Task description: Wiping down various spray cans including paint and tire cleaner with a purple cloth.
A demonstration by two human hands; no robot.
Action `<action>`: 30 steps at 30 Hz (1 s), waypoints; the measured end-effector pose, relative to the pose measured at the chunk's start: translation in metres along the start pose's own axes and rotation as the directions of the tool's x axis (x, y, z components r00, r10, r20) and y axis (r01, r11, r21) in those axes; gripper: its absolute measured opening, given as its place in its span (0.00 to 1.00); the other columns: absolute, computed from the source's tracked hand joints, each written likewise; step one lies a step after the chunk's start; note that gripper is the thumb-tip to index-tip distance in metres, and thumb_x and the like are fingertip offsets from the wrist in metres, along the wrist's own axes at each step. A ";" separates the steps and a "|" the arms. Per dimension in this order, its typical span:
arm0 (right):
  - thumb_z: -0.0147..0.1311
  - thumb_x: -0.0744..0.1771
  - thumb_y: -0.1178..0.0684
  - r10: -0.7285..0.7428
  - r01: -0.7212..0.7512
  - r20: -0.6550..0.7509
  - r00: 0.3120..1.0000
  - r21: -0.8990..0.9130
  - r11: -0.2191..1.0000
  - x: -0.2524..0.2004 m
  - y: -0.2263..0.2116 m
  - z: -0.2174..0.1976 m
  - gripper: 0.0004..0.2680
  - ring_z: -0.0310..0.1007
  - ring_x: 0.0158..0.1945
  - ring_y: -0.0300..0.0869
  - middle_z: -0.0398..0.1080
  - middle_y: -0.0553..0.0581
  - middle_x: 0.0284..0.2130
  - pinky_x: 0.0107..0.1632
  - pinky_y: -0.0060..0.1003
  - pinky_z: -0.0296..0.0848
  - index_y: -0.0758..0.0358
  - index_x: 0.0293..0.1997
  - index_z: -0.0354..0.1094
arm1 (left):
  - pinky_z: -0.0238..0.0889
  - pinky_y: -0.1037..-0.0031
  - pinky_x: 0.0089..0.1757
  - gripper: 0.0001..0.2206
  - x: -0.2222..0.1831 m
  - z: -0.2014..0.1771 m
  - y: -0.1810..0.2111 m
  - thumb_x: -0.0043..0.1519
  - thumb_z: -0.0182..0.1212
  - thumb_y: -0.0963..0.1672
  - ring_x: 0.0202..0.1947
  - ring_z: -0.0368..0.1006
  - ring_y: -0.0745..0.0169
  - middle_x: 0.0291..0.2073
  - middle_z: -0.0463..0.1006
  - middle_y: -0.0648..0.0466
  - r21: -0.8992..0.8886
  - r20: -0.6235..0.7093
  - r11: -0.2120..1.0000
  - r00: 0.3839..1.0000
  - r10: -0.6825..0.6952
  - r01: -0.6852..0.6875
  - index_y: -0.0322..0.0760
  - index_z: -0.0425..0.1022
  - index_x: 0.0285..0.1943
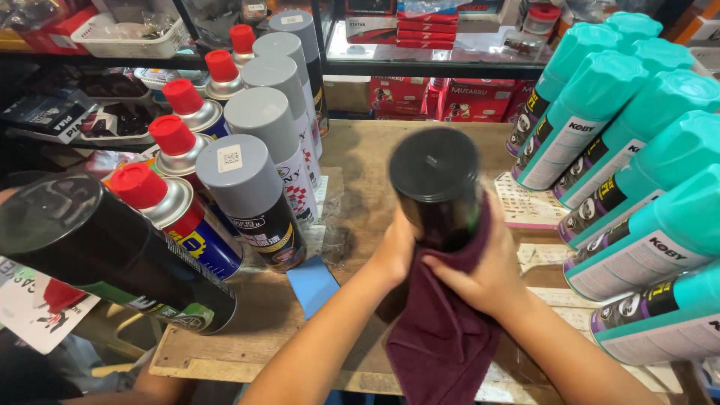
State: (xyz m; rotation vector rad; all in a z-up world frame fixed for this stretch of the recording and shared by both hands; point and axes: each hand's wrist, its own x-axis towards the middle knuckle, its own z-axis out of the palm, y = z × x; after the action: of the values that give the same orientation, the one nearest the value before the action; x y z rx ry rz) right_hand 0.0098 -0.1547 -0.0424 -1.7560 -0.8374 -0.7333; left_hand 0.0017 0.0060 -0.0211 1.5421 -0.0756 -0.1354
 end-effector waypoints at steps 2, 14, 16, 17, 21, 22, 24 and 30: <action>0.76 0.53 0.42 0.131 -0.108 0.101 0.986 -0.207 0.972 0.011 -0.015 0.000 0.46 0.64 0.62 0.70 0.63 0.77 0.58 0.64 0.63 0.62 0.74 0.72 0.46 | 0.41 0.50 0.69 0.29 -0.006 0.000 0.021 0.72 0.22 0.52 0.69 0.57 0.35 0.65 0.66 0.29 -0.031 -0.107 0.999 0.994 0.037 -0.041 0.31 0.61 0.71; 0.79 0.49 0.41 0.409 -0.355 0.213 0.887 -0.253 0.900 0.023 -0.019 0.001 0.39 0.74 0.55 0.58 0.73 0.63 0.49 0.57 0.55 0.72 0.56 0.63 0.58 | 0.44 0.61 0.69 0.24 0.025 -0.005 -0.033 0.74 0.33 0.52 0.69 0.58 0.58 0.69 0.66 0.47 -0.517 -0.328 0.822 0.942 0.069 -0.240 0.38 0.62 0.73; 0.79 0.49 0.42 0.420 -0.378 0.185 0.888 -0.225 0.898 0.020 -0.016 0.004 0.39 0.75 0.55 0.56 0.73 0.61 0.49 0.57 0.53 0.72 0.54 0.63 0.59 | 0.43 0.61 0.69 0.24 0.032 -0.007 -0.044 0.74 0.33 0.52 0.70 0.57 0.58 0.70 0.64 0.46 -0.522 -0.316 0.819 0.946 0.074 -0.239 0.37 0.60 0.74; 0.80 0.49 0.42 0.432 -0.401 0.161 0.887 -0.195 0.895 0.017 -0.014 0.005 0.39 0.75 0.55 0.53 0.73 0.59 0.48 0.57 0.50 0.73 0.52 0.63 0.60 | 0.42 0.61 0.69 0.25 0.035 -0.008 -0.051 0.74 0.34 0.52 0.71 0.56 0.58 0.71 0.63 0.46 -0.528 -0.306 0.816 0.949 0.076 -0.236 0.37 0.59 0.75; 0.79 0.48 0.46 0.385 -0.372 0.070 0.920 -0.143 0.917 0.012 -0.014 0.002 0.39 0.76 0.51 0.62 0.73 0.66 0.46 0.55 0.56 0.73 0.57 0.62 0.60 | 0.39 0.53 0.69 0.27 0.027 -0.010 -0.057 0.74 0.24 0.50 0.70 0.54 0.41 0.69 0.62 0.33 -0.033 -0.178 0.961 0.948 0.265 -0.275 0.30 0.57 0.73; 0.80 0.47 0.48 0.332 -0.332 -0.006 0.943 -0.089 0.939 0.012 -0.016 0.001 0.39 0.77 0.50 0.60 0.74 0.66 0.45 0.53 0.55 0.74 0.59 0.61 0.61 | 0.42 0.51 0.68 0.26 0.029 -0.007 -0.071 0.74 0.23 0.49 0.68 0.57 0.36 0.64 0.64 0.29 0.043 -0.124 0.949 0.941 0.316 -0.313 0.28 0.59 0.71; 0.81 0.45 0.49 0.281 -0.285 -0.086 0.956 -0.041 0.958 0.008 -0.013 -0.005 0.39 0.78 0.49 0.58 0.75 0.66 0.44 0.52 0.53 0.75 0.60 0.60 0.62 | 0.46 0.48 0.66 0.26 0.023 0.002 -0.063 0.74 0.23 0.48 0.65 0.60 0.31 0.60 0.67 0.25 0.112 -0.063 0.928 0.930 0.362 -0.354 0.26 0.61 0.69; 0.76 0.50 0.51 0.124 -0.141 -0.258 0.958 -0.047 0.989 0.011 -0.009 -0.031 0.40 0.70 0.53 0.52 0.66 0.70 0.51 0.59 0.51 0.69 0.69 0.66 0.53 | 0.51 0.52 0.63 0.23 0.000 0.013 0.004 0.74 0.27 0.48 0.61 0.63 0.32 0.59 0.70 0.35 0.142 0.069 0.823 0.835 0.547 -0.551 0.29 0.63 0.66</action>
State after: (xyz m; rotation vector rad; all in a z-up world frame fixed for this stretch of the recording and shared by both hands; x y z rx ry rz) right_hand 0.0059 -0.1796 -0.0196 -1.7117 -0.5218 -0.8824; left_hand -0.0002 -0.0071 -0.0165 1.6156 -0.5607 0.3208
